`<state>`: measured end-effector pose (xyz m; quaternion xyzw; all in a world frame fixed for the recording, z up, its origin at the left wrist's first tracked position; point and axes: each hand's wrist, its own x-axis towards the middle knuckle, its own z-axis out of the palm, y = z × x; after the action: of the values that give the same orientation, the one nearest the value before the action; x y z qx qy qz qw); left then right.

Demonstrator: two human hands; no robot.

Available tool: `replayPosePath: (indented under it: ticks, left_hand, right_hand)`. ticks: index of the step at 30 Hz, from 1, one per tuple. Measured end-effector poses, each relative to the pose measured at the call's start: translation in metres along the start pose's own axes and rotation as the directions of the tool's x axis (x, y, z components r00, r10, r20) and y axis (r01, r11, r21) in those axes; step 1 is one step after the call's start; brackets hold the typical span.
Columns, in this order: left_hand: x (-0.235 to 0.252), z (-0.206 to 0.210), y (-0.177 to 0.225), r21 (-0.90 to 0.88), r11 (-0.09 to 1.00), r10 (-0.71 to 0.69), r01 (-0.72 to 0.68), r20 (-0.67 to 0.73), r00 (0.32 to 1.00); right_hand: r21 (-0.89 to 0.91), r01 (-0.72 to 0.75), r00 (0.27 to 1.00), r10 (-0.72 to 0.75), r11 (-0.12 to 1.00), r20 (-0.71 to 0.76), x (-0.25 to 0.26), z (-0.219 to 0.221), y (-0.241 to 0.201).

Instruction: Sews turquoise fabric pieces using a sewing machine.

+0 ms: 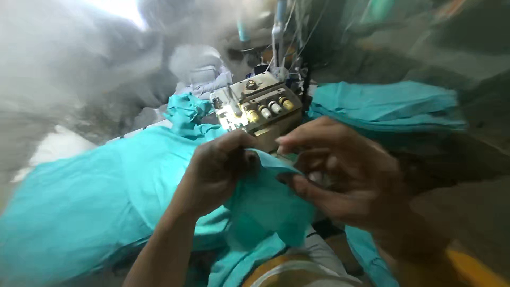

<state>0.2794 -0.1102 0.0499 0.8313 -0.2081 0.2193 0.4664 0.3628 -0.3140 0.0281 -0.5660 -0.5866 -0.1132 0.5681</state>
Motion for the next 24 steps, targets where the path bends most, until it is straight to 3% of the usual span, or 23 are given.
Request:
replayPosePath:
  ticks: [2, 4, 6, 8, 11, 15, 19, 24]
  left_hand:
    - [-0.005, -0.011, -0.009, 0.253, 0.963, -0.074, 0.088, -0.066, 0.995]
    - [-0.01, -0.022, -0.04, 0.415, 0.886, -0.213, 0.206, -0.031, 0.977]
    - [-0.013, -0.029, -0.079, 0.452, 0.823, -0.379, 0.344, -0.015, 0.925]
    - [-0.016, -0.032, -0.112, 0.473, 0.77, -0.457, 0.428, -0.059, 0.888]
    - [-0.015, -0.028, -0.144, 0.488, 0.767, -0.412, 0.416, -0.122, 0.903]
    - [-0.02, -0.023, -0.163, 0.429, 0.799, -0.394, 0.42, -0.153, 0.906]
    - [-0.023, -0.025, -0.151, 0.4, 0.748, -0.517, 0.53, -0.148, 0.843]
    - [-0.015, -0.027, -0.151, 0.44, 0.734, -0.536, 0.518, -0.094, 0.839]
  right_hand:
    - [0.259, -0.248, 0.968, 0.248, 0.934, 0.033, -0.017, 0.027, 0.029]
    - [0.458, -0.493, 0.86, 0.493, 0.74, 0.13, -0.032, 0.058, 0.056]
    - [0.511, -0.57, 0.788, 0.604, 0.644, 0.117, -0.043, 0.082, 0.082]
    - [0.404, -0.541, 0.787, 0.613, 0.738, -0.068, -0.052, 0.104, 0.104]
    - [0.152, -0.576, 0.763, 0.595, 0.803, -0.252, -0.054, 0.123, 0.128]
    - [0.039, -0.657, 0.738, 0.653, 0.753, -0.17, -0.065, 0.128, 0.137]
    - [0.132, -0.636, 0.754, 0.648, 0.761, -0.104, -0.08, 0.125, 0.136]
    - [0.136, -0.615, 0.767, 0.629, 0.777, -0.128, -0.083, 0.126, 0.139]
